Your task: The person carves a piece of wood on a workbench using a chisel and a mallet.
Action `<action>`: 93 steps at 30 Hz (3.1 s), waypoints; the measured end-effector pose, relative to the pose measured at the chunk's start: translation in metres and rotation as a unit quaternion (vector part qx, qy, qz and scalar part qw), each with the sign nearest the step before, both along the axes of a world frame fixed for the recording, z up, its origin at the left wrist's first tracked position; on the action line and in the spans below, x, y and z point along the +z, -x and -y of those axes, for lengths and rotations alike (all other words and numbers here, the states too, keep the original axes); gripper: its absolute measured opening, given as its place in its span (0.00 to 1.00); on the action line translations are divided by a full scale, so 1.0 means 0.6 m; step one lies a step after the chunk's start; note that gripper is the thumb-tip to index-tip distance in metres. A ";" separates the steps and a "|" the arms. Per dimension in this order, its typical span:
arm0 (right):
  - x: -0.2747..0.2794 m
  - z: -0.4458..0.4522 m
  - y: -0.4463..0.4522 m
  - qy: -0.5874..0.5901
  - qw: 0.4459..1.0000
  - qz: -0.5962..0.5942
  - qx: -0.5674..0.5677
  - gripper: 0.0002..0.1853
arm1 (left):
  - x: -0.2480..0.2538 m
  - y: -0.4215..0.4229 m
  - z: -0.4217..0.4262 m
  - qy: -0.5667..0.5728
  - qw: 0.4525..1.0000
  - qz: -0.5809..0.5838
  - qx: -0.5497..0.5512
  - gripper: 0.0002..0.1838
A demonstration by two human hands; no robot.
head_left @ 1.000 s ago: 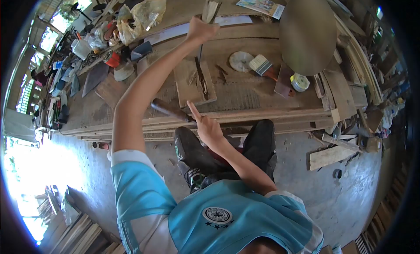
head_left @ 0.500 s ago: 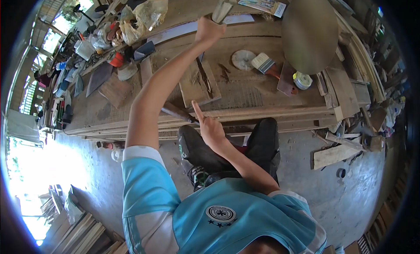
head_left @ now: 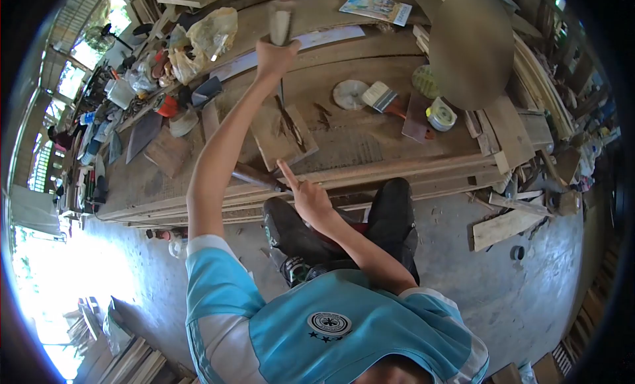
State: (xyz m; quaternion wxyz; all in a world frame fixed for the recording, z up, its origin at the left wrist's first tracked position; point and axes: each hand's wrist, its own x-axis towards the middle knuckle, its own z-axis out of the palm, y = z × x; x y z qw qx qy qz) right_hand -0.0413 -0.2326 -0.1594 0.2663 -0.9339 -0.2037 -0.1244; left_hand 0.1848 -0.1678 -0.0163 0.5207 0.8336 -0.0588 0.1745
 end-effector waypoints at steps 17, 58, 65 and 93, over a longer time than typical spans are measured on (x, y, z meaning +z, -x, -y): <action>0.024 0.000 0.002 0.085 0.994 -0.063 0.029 0.46 | -0.008 0.038 -0.050 0.245 0.959 0.140 -0.034 0.11; 0.003 -0.001 -0.001 0.130 0.991 0.022 0.026 0.45 | -0.047 0.061 -0.127 0.510 0.851 0.119 -0.043 0.11; 0.018 -0.002 0.006 0.116 0.992 -0.018 0.047 0.45 | -0.017 0.070 -0.071 0.397 0.907 0.124 -0.057 0.09; 0.379 0.212 -0.237 0.008 0.961 0.266 0.077 0.17 | -0.011 0.070 -0.028 0.071 0.992 0.047 -0.088 0.08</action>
